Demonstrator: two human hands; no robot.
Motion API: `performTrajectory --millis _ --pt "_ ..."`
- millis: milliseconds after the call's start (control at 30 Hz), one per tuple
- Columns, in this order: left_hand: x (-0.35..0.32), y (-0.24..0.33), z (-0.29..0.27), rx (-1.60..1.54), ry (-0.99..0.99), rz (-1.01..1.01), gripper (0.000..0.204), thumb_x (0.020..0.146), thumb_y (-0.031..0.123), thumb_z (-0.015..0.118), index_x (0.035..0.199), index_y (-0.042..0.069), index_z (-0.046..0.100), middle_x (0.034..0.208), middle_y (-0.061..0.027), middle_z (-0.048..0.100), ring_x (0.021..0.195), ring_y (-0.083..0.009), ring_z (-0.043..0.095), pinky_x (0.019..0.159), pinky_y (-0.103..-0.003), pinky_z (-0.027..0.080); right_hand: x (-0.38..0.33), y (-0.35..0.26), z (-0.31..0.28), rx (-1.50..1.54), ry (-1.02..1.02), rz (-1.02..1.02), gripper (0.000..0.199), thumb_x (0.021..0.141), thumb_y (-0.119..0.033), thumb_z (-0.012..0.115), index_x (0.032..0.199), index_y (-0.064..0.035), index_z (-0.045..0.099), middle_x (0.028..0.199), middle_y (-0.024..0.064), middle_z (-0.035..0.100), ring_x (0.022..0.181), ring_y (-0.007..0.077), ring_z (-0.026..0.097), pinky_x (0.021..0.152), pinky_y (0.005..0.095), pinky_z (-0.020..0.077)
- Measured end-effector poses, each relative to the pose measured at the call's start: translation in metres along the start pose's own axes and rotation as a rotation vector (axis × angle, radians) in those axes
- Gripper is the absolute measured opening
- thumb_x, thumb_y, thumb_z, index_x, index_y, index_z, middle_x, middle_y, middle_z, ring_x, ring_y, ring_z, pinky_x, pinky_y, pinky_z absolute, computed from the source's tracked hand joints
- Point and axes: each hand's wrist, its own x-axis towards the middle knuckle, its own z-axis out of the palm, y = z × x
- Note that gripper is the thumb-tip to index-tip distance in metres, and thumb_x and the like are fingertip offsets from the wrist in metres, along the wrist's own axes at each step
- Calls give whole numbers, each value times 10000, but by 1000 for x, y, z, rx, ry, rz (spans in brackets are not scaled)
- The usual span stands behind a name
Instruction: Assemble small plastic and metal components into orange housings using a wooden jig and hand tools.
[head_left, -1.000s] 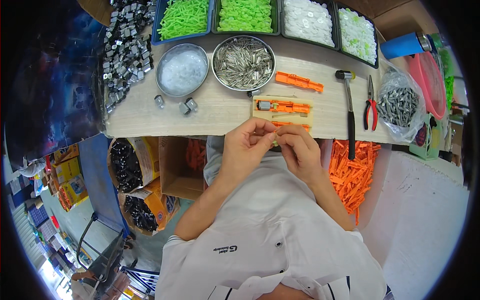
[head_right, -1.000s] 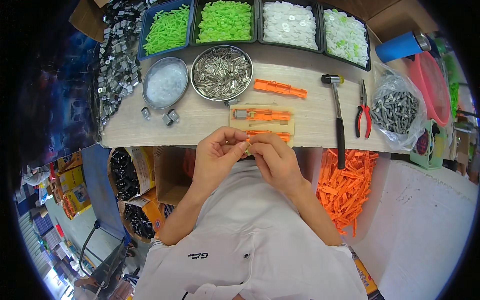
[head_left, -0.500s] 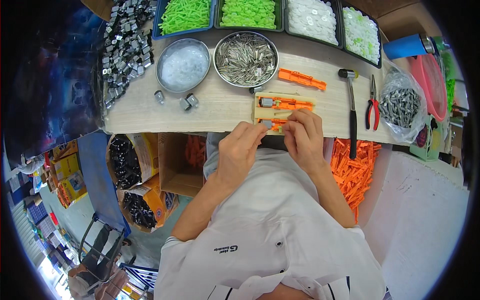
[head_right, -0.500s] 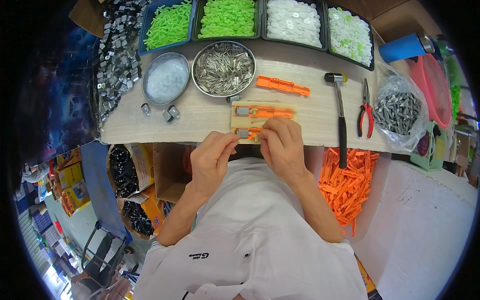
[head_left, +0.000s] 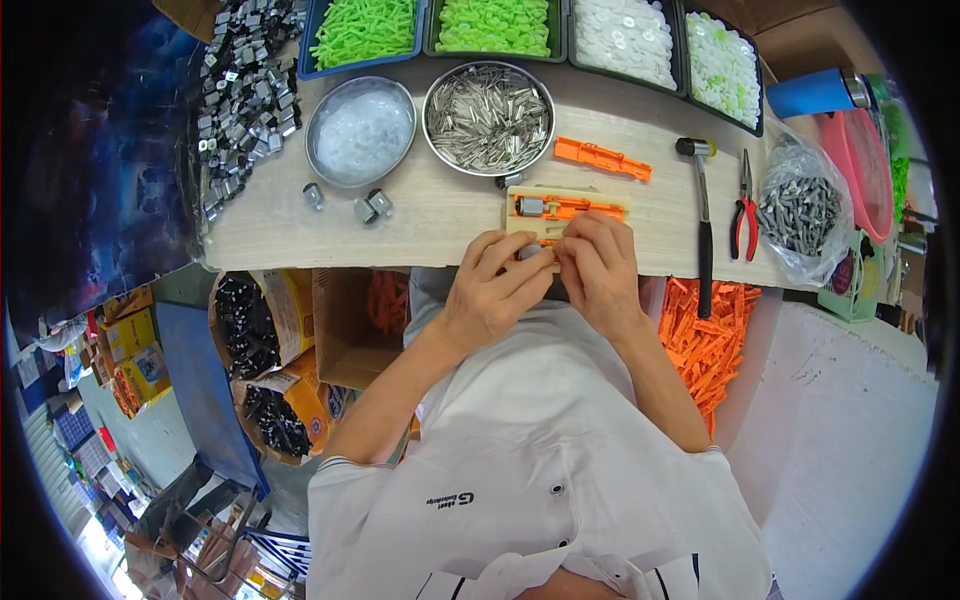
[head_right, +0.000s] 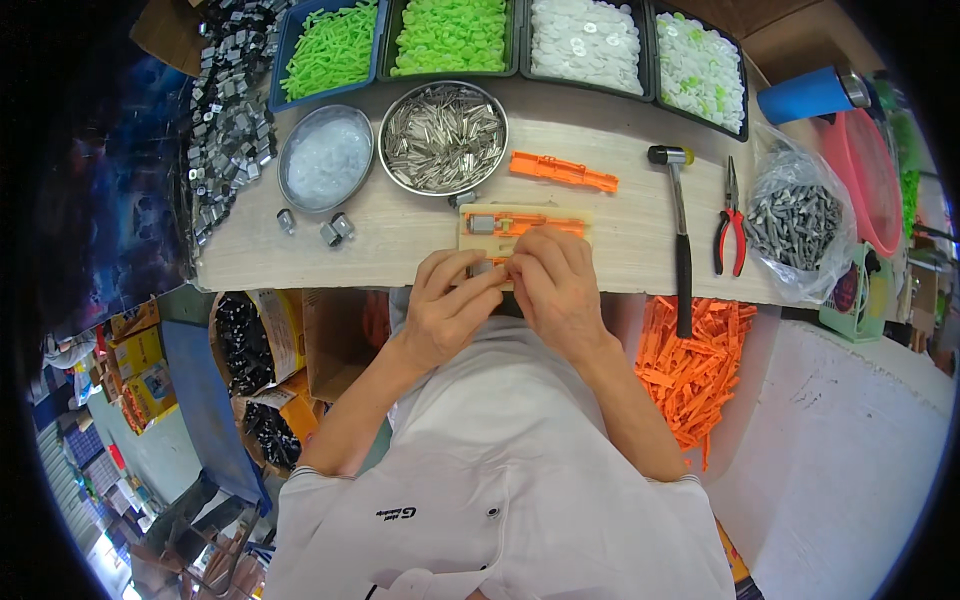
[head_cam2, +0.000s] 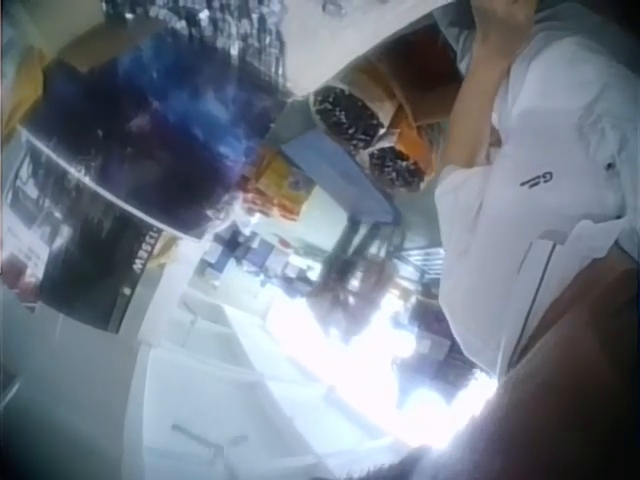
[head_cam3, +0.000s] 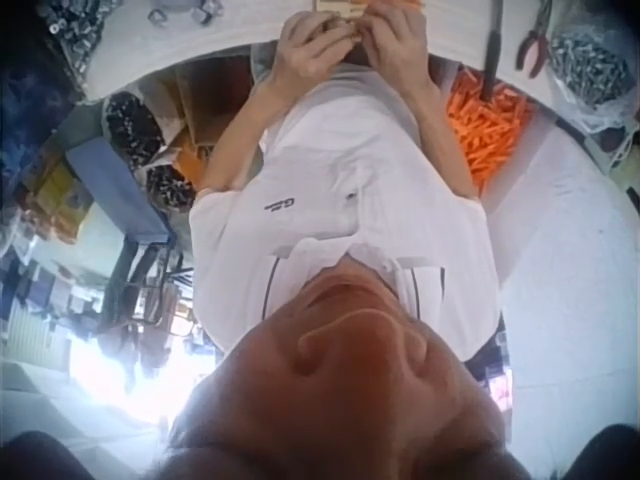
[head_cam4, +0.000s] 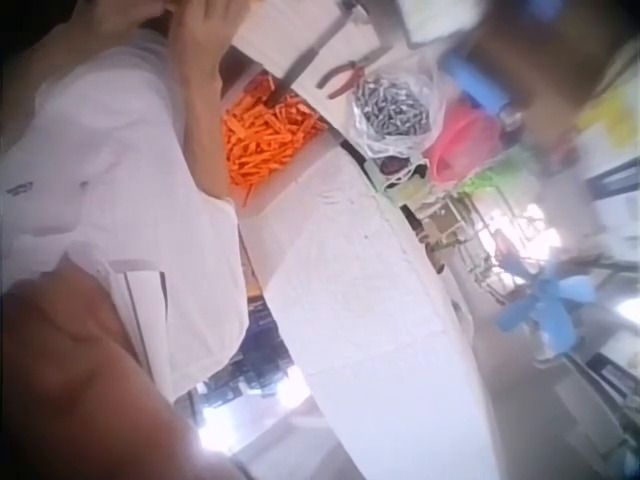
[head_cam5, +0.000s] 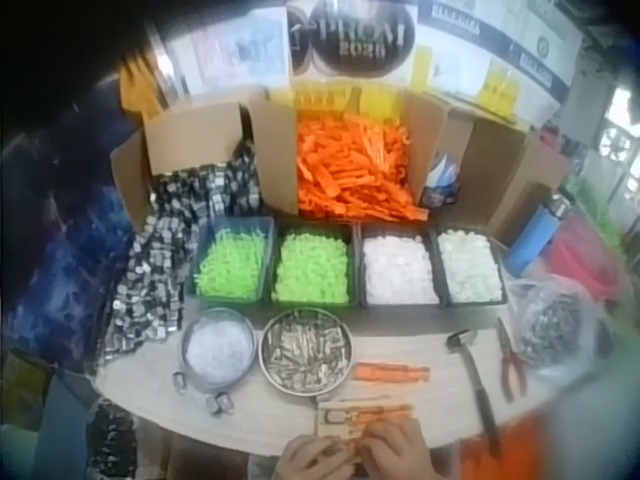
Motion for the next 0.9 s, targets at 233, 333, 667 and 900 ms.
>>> performTrajectory --millis 233,333,667,900 --pt "-17 1 6 140 -133 60 145 783 120 682 926 94 688 1208 -56 651 1244 -300 540 1085 -571 392 18 6 -18 136 -53 0 204 720 69 712 882 -38 648 973 95 639 1035 319 599 868 401 481" --pt "-15 6 4 70 -95 11 125 786 82 699 907 85 666 1179 -87 646 1223 -316 554 1093 -579 380 45 35 -29 103 185 103 169 780 69 685 920 -15 645 966 106 649 947 316 628 841 379 496" --pt "40 16 -11 -267 246 -253 131 818 -37 699 912 -7 612 966 -132 638 968 -368 622 811 -423 527 157 145 -27 -303 199 40 150 859 -121 728 994 -63 697 1058 101 658 1007 314 618 877 412 496" --pt "39 29 -26 -568 138 -537 72 900 -8 671 944 -22 617 890 -112 605 778 -229 600 682 -317 486 159 155 -18 -403 222 51 100 844 -107 724 923 -61 683 975 98 662 940 322 607 825 427 497"
